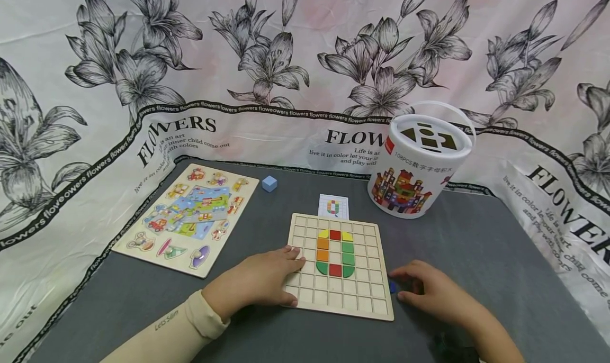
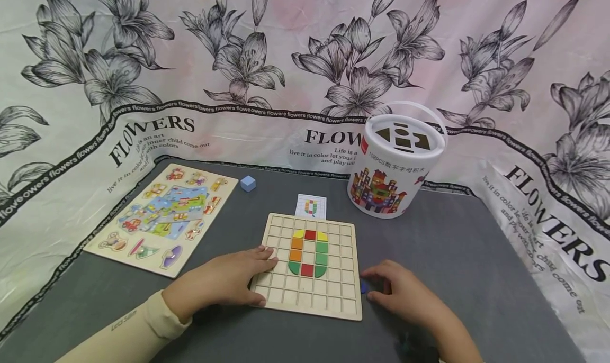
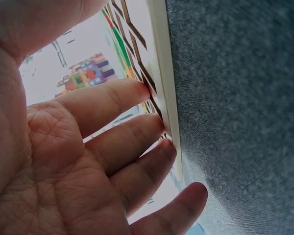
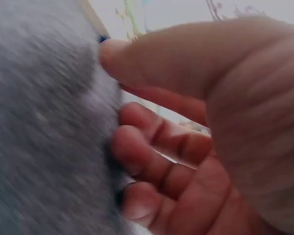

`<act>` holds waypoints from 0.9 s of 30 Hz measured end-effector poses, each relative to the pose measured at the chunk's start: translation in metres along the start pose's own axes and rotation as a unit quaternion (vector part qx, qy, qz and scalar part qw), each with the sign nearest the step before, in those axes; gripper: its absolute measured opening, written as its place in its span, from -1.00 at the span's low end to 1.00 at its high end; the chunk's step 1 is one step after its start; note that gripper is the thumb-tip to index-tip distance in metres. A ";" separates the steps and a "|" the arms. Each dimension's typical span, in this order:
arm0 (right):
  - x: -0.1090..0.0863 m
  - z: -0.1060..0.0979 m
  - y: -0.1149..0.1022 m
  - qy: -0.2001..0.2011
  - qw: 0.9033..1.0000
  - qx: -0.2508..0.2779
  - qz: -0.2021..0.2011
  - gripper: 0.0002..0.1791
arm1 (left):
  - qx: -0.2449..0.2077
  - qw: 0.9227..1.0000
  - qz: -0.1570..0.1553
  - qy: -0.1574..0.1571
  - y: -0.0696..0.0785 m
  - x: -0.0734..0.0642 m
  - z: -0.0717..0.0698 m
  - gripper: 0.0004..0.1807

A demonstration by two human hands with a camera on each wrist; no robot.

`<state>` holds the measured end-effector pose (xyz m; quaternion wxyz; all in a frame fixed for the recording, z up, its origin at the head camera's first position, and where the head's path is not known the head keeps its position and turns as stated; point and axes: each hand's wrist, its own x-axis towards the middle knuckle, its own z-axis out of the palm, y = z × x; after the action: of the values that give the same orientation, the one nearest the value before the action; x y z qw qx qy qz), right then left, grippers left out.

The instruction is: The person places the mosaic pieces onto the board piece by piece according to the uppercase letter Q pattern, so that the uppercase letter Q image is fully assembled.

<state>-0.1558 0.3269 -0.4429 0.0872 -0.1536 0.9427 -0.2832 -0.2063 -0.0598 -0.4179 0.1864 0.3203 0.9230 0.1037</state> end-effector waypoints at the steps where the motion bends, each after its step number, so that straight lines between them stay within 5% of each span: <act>1: 0.001 0.001 -0.001 0.001 1.000 0.001 0.001 -0.66 | 0.000 1.000 0.000 0.000 0.000 0.000 0.000 -0.03; 10: 0.004 0.007 -0.008 0.020 0.999 -0.012 0.032 -0.85 | -0.002 1.000 0.003 0.004 -0.001 0.000 0.001 -0.03; 14: 0.003 0.007 -0.007 0.015 0.999 -0.005 0.028 -0.81 | -0.003 1.000 0.001 0.003 -0.001 0.000 0.001 -0.03; 21: 0.005 0.010 -0.011 0.023 0.997 -0.008 0.076 -0.77 | 0.001 1.000 0.007 0.008 -0.001 0.001 0.003 -0.04; 27: 0.009 0.014 -0.012 0.052 0.997 -0.024 0.059 -0.78 | 0.000 1.000 0.009 0.008 -0.002 0.001 0.003 -0.04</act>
<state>-0.1578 0.3070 -0.4480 0.0506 -0.0851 0.9599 -0.2624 -0.2070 -0.0603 -0.4217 0.1782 0.3272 0.9217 0.1083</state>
